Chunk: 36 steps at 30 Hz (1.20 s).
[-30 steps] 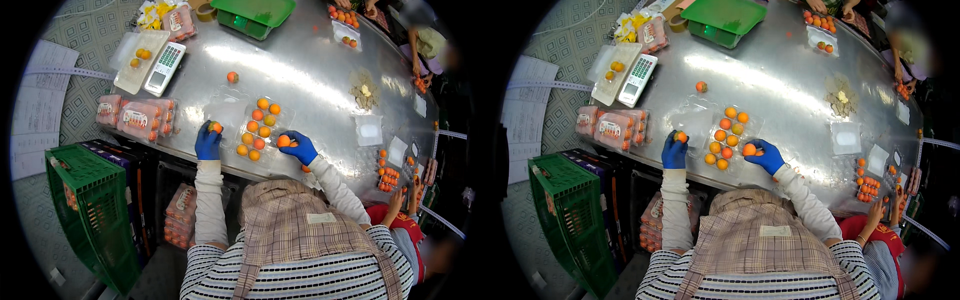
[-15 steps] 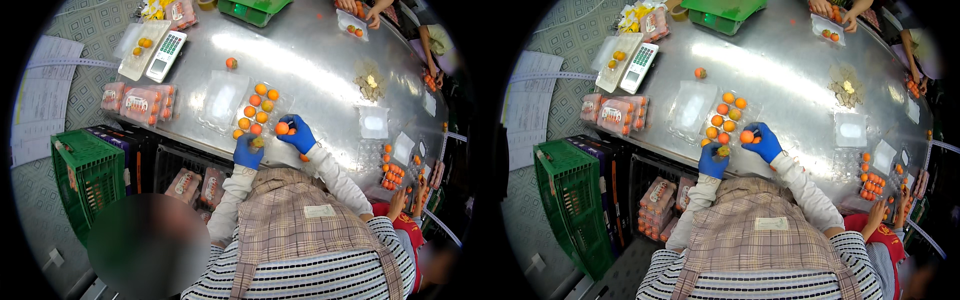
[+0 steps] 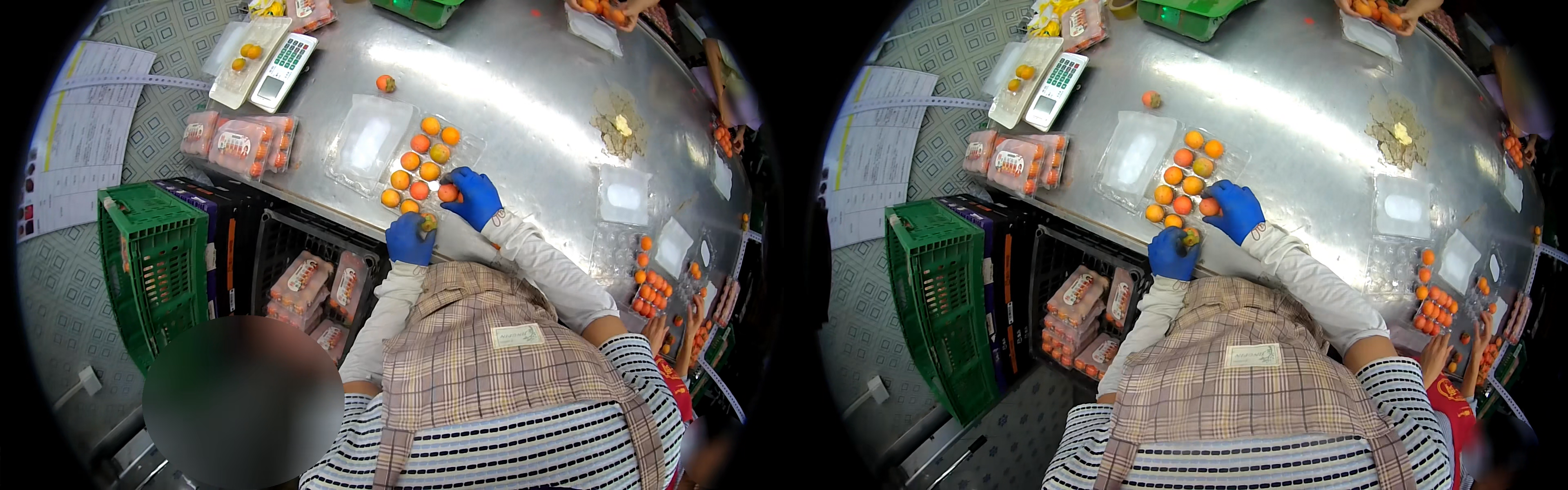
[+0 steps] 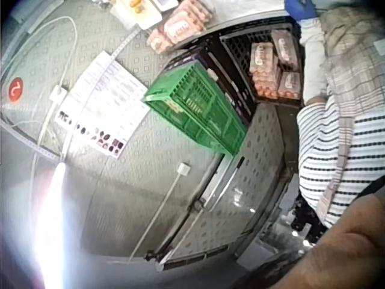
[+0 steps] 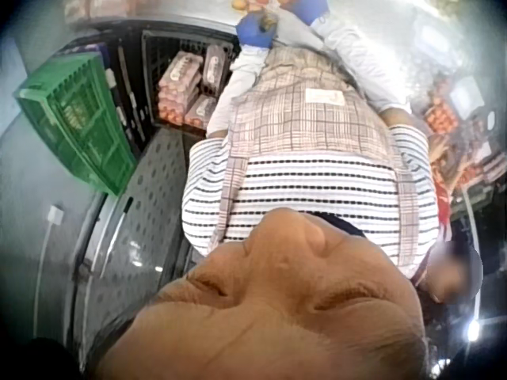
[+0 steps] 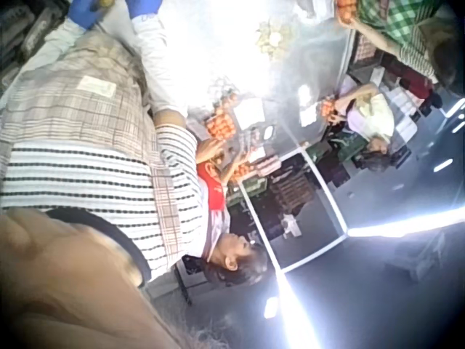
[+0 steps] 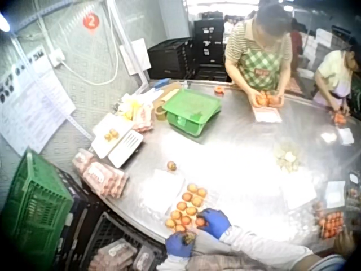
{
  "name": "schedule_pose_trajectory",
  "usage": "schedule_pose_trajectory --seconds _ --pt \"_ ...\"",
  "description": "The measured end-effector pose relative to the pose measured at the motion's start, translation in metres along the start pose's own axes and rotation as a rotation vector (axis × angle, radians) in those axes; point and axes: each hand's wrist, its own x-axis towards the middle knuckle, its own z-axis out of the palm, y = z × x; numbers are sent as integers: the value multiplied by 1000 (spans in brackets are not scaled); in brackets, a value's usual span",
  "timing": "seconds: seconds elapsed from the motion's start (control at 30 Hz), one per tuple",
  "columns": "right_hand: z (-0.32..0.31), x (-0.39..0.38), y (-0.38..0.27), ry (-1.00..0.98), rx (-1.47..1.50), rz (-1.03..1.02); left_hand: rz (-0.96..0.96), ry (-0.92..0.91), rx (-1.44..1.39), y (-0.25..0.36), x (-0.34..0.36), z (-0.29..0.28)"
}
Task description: The person picks small orange fruits from a metal table and places them into clear plastic trays. The person arranges the fruits in rows within the trays and then moves the filled trays to a green crate. Other workers are visible in the background performing similar tasks.
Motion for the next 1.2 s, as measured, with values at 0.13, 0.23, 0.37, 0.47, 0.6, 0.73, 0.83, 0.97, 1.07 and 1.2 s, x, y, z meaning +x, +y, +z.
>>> schedule_pose_trajectory --seconds 0.13,0.23,0.37,0.47,0.6,0.73,0.83,0.97,1.07,1.2 --pt "7 -3 -9 55 133 21 -359 3 -386 11 -7 -7" --pt "12 -6 -11 47 59 -59 -610 31 -801 10 -9 -8" --pt "12 -13 -2 -28 -111 -64 -1009 -64 -1599 -16 -9 -18" --pt "2 -14 -14 18 19 30 -981 -147 -1850 -10 -12 -38" --pt "-13 -32 -54 72 381 32 -957 -185 -2039 6 -14 -46" --pt "-11 -41 -71 -102 381 11 -1005 -175 -2087 21 -15 -38" --pt "-2 -40 -62 -2 432 76 -989 -217 -1906 13 -23 -36" --pt "8 -36 -54 26 226 101 -1055 -162 -1380 -9 -24 -36" --pt "25 -26 -45 50 -108 -92 -1000 -113 -1189 -12 -25 -36" --pt "28 -27 -45 -39 -208 -85 -922 -93 -1118 -9 -24 -33"
